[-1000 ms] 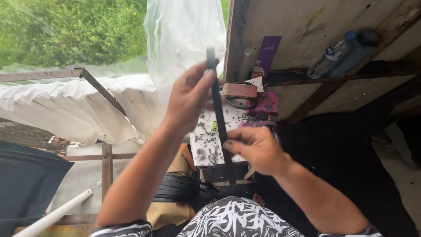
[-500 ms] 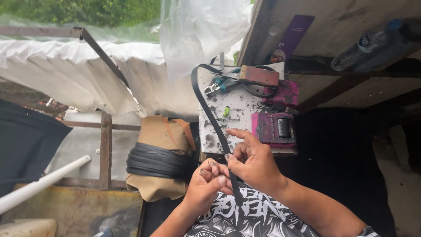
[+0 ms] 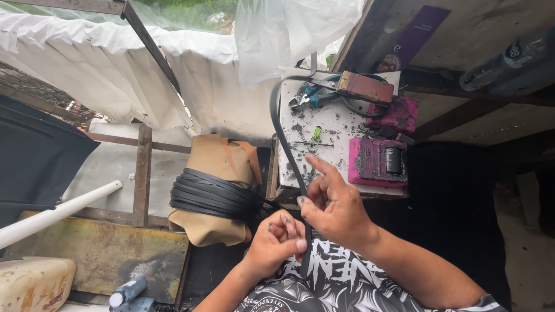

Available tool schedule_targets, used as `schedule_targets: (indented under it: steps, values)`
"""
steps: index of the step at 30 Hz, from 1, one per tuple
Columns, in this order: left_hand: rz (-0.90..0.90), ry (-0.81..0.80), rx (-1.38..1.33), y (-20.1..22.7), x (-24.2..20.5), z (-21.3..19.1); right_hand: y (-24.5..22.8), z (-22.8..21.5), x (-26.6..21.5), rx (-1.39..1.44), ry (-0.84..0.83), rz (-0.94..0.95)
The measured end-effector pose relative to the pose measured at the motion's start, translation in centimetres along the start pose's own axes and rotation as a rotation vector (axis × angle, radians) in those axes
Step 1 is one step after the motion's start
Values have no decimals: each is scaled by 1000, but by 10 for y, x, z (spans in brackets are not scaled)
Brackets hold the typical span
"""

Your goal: Sanding the edges of leather straps, applying edge finish with a roller tool, and hanging them on a line to dry.

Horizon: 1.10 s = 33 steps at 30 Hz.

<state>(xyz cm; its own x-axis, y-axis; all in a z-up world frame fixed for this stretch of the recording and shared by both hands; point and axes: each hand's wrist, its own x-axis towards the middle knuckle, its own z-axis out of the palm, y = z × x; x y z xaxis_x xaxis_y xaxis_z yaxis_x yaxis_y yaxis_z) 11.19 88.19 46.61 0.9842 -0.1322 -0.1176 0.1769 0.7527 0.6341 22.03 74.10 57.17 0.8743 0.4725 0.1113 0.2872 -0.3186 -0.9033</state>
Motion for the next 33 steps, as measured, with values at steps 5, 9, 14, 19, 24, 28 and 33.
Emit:
schedule_targets:
  steps: [5,9,14,19,24,28,33]
  values:
    - [-75,-118,174,12,-15,8,-10,-26,42,-99,37,-208]
    - [88,-93,281,-3,-16,4,-27,-55,90,-135,-41,18]
    - [191,50,259,-34,-14,-8,15,-121,151,-491,-2,198]
    - [179,207,-17,-66,-16,-1,90,-173,170,-1023,-351,225]
    - [187,279,-79,-93,-18,15,115,-189,164,-793,-213,5]
    - [216,369,-167,-107,-21,28,123,-210,131,585,-160,237]
    - [271,428,-194,-117,-21,43,116,-227,81,1087,-570,69]
